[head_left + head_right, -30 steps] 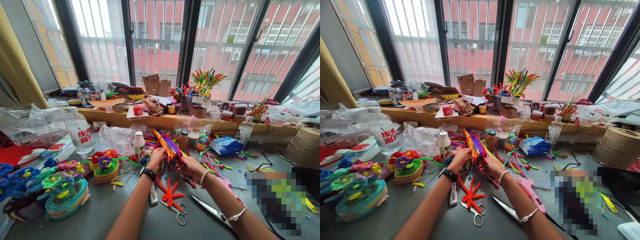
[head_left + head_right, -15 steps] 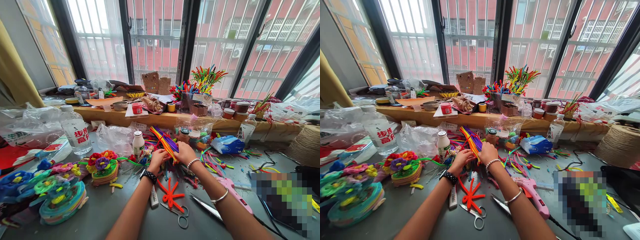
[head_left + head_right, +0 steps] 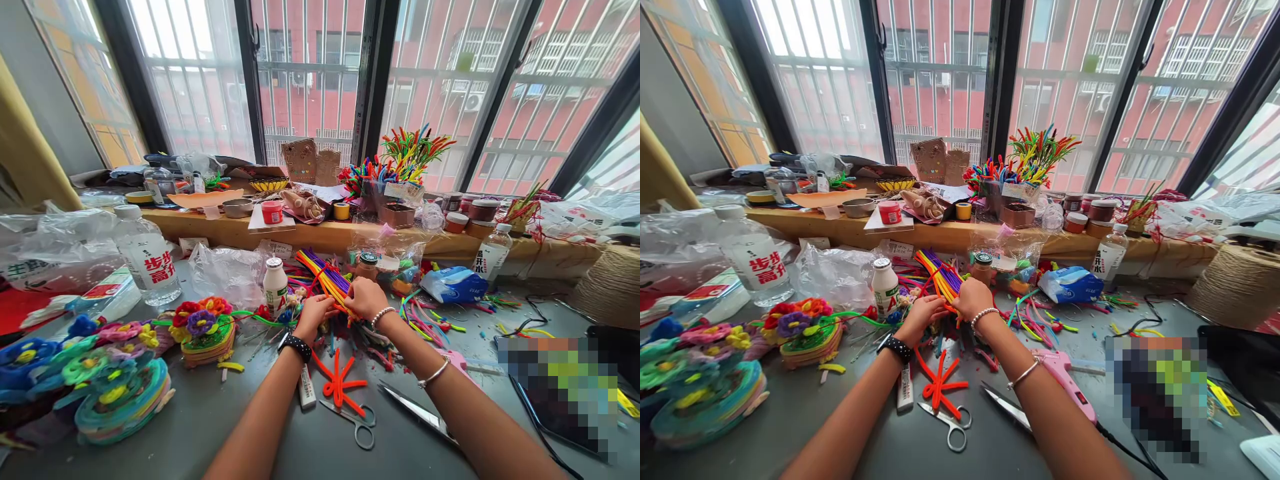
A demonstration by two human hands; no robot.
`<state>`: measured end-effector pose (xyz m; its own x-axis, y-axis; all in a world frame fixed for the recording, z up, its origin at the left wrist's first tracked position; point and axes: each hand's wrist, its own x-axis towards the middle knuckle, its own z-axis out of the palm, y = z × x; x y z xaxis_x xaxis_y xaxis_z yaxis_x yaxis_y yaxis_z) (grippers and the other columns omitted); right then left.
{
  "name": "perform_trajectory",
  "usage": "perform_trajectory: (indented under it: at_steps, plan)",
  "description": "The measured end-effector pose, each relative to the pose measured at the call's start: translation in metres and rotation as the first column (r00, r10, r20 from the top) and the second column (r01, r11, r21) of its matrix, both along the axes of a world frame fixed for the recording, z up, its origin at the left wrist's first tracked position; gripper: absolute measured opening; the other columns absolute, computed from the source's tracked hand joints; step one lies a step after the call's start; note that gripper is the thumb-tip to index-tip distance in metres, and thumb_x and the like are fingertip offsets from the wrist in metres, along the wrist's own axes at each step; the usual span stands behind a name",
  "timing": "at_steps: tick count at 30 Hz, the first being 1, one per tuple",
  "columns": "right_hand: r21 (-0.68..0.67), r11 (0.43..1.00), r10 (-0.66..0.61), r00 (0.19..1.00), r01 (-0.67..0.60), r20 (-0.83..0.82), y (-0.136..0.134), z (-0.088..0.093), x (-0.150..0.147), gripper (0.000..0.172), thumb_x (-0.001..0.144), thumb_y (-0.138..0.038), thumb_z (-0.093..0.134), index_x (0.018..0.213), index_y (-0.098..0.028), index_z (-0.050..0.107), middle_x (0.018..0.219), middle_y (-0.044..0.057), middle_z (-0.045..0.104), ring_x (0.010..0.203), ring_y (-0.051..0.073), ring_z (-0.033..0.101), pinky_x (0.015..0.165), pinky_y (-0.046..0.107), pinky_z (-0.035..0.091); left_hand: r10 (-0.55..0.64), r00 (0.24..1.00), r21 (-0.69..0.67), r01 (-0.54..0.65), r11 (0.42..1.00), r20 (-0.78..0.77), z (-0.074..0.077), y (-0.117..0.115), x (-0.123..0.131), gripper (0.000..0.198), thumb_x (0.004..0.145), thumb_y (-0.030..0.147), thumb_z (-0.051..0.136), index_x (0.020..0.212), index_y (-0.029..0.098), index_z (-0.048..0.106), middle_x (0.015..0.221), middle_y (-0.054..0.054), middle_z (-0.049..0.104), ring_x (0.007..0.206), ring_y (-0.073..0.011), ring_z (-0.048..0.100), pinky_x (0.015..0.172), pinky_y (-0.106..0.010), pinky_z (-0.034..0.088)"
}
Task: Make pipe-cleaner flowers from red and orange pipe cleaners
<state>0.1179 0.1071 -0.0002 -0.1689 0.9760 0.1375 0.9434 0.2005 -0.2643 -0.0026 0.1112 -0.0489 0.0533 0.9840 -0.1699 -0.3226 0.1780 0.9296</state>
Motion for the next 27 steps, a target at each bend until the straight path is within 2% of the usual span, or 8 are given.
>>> perform_trajectory:
  at_steps: [2, 5, 8, 12, 20, 27]
  plan:
    - [-0.054, 0.998, 0.016, 1.0, -0.017, -0.023, 0.004, 0.0, 0.005, 0.013, 0.071, -0.023, 0.055, 0.075, -0.013, 0.062, 0.088, 0.009, 0.06, 0.083, 0.021, 0.055, 0.071, 0.03, 0.041, -0.017, 1.0, -0.001, 0.017, 1.0, 0.004, 0.0, 0.0, 0.0, 0.008, 0.06, 0.007, 0.06, 0.054, 0.011, 0.055, 0.053, -0.002, 0.061, 0.047, -0.0086, 0.057, 0.054, -0.019, 0.048]
    - [-0.154, 0.986, 0.047, 0.996, -0.058, -0.07, 0.011, -0.002, 0.013, 0.02, 0.079, -0.027, 0.049, 0.093, -0.014, 0.056, 0.098, 0.005, 0.056, 0.084, 0.017, 0.055, 0.07, 0.032, 0.045, -0.062, 0.998, -0.007, 0.062, 0.998, 0.012, 0.003, -0.002, 0.001, 0.003, 0.063, 0.012, 0.059, 0.064, 0.011, 0.057, 0.06, -0.004, 0.064, 0.053, -0.0104, 0.06, 0.057, -0.02, 0.048]
    - [-0.232, 0.967, 0.08, 0.991, -0.103, -0.109, 0.016, -0.004, 0.018, 0.027, 0.08, -0.027, 0.048, 0.104, -0.015, 0.05, 0.107, 0.005, 0.051, 0.086, 0.019, 0.053, 0.069, 0.034, 0.046, -0.096, 0.995, -0.012, 0.096, 0.995, 0.007, 0.007, -0.006, 0.004, 0.007, 0.064, 0.013, 0.059, 0.071, 0.012, 0.057, 0.066, -0.005, 0.065, 0.055, -0.0114, 0.061, 0.057, -0.021, 0.048]
    - [-0.273, 0.953, 0.105, 0.989, -0.129, -0.1, 0.018, -0.001, 0.018, 0.027, 0.08, -0.027, 0.047, 0.104, -0.015, 0.05, 0.107, 0.005, 0.051, 0.087, 0.019, 0.053, 0.07, 0.035, 0.046, -0.085, 0.996, -0.012, 0.085, 0.996, -0.029, 0.011, -0.008, 0.006, 0.01, 0.064, 0.007, 0.057, 0.072, 0.012, 0.056, 0.067, -0.006, 0.065, 0.054, -0.0107, 0.06, 0.056, -0.021, 0.047]
    - [-0.271, 0.951, 0.169, 0.984, -0.149, 0.053, 0.015, 0.023, 0.008, 0.024, 0.082, -0.027, 0.045, 0.104, -0.017, 0.049, 0.106, 0.006, 0.051, 0.088, 0.017, 0.053, 0.073, 0.036, 0.045, -0.025, 0.995, 0.037, 0.029, 0.999, -0.098, 0.018, -0.009, 0.011, 0.007, 0.063, 0.006, 0.055, 0.065, 0.012, 0.056, 0.061, -0.002, 0.063, 0.054, -0.011, 0.059, 0.056, -0.022, 0.047]
    - [-0.305, 0.949, 0.12, 0.986, -0.08, 0.114, 0.01, 0.029, -0.001, 0.026, 0.081, -0.026, 0.046, 0.105, -0.016, 0.048, 0.106, 0.007, 0.051, 0.088, 0.017, 0.053, 0.073, 0.036, 0.045, -0.007, 0.993, 0.061, 0.015, 0.998, -0.121, 0.019, -0.01, 0.013, 0.01, 0.061, 0.002, 0.052, 0.063, 0.012, 0.055, 0.063, -0.003, 0.063, 0.055, -0.0104, 0.058, 0.056, -0.021, 0.047]
